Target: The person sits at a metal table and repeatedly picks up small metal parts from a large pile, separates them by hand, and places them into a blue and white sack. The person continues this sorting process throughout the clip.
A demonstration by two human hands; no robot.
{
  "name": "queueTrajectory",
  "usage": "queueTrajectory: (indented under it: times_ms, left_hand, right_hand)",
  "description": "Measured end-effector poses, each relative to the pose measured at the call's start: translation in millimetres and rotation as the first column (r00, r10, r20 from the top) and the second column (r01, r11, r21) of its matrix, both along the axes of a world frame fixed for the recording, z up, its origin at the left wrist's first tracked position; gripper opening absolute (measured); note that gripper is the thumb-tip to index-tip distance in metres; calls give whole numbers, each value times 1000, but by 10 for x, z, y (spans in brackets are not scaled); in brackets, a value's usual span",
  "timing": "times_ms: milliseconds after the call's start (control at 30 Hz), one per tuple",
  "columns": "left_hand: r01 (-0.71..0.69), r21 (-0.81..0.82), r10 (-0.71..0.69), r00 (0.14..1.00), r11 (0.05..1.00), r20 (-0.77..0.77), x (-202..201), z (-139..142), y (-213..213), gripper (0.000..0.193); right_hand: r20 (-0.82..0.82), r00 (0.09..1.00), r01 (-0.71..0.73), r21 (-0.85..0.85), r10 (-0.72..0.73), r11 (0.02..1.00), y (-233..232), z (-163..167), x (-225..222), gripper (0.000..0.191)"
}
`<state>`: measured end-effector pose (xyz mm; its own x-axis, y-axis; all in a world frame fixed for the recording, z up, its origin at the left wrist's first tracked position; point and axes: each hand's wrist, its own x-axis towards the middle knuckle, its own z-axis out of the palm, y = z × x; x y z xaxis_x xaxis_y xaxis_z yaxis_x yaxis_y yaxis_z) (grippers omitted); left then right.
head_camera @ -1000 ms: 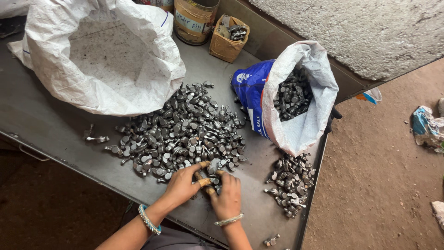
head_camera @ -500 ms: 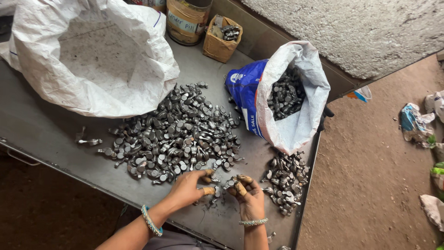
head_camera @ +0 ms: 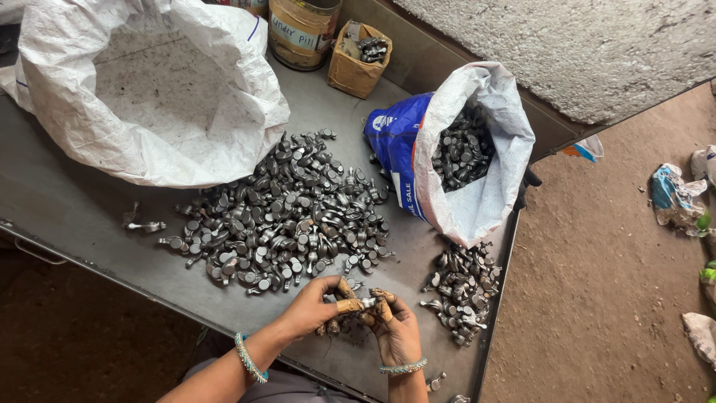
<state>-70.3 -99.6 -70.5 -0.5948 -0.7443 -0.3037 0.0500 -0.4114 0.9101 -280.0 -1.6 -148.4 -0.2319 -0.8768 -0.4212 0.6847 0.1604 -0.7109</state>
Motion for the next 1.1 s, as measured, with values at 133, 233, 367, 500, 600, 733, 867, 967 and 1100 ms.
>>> queueTrajectory:
  times_ms: [133, 233, 367, 500, 600, 733, 867, 967, 1100]
  left_hand:
    - [3, 157, -10, 999, 988, 44, 6, 4, 32, 19]
    - [25, 123, -27, 1000, 992, 10, 8, -11, 33, 21]
    - [47, 169, -58, 996, 985, 62, 3, -40, 51, 22]
    - [11, 248, -37, 994, 969, 101, 41, -37, 23, 21]
    - [-88, 180, 69, 992, 980, 109, 119, -4, -66, 22]
    - [-170, 222, 144, 981, 960, 127, 219, 59, -165, 20]
    - [-216, 201, 206, 976, 956, 69, 193, 91, -179, 15]
    - [-239, 230, 243, 970, 943, 15, 175, 86, -144, 14]
    - [-222, 278, 232, 973, 935, -4, 212, 79, -129, 12]
  right_hand:
    - [-12, 1000, -2, 24, 2, 1000, 6, -6, 3, 20]
    - [-56, 997, -46, 67, 49, 997, 14, 18, 14, 23]
    - [-105, 967, -227, 45, 230, 973, 21, 58, 21, 27]
    - [-361, 902, -213, 109, 238, 971, -30, 200, -152, 24]
    - [-380, 893, 239, -48, -239, 970, -183, 413, -360, 20]
    - [-205, 868, 432, -137, -452, 891, -377, 698, -291, 30]
    - [-912, 309, -48, 268, 269, 962, -522, 704, 380, 42]
    - [-913, -406, -146, 100, 33, 984, -580, 641, 720, 52]
    - [-992, -115, -140, 71, 55, 988, -613, 499, 608, 46]
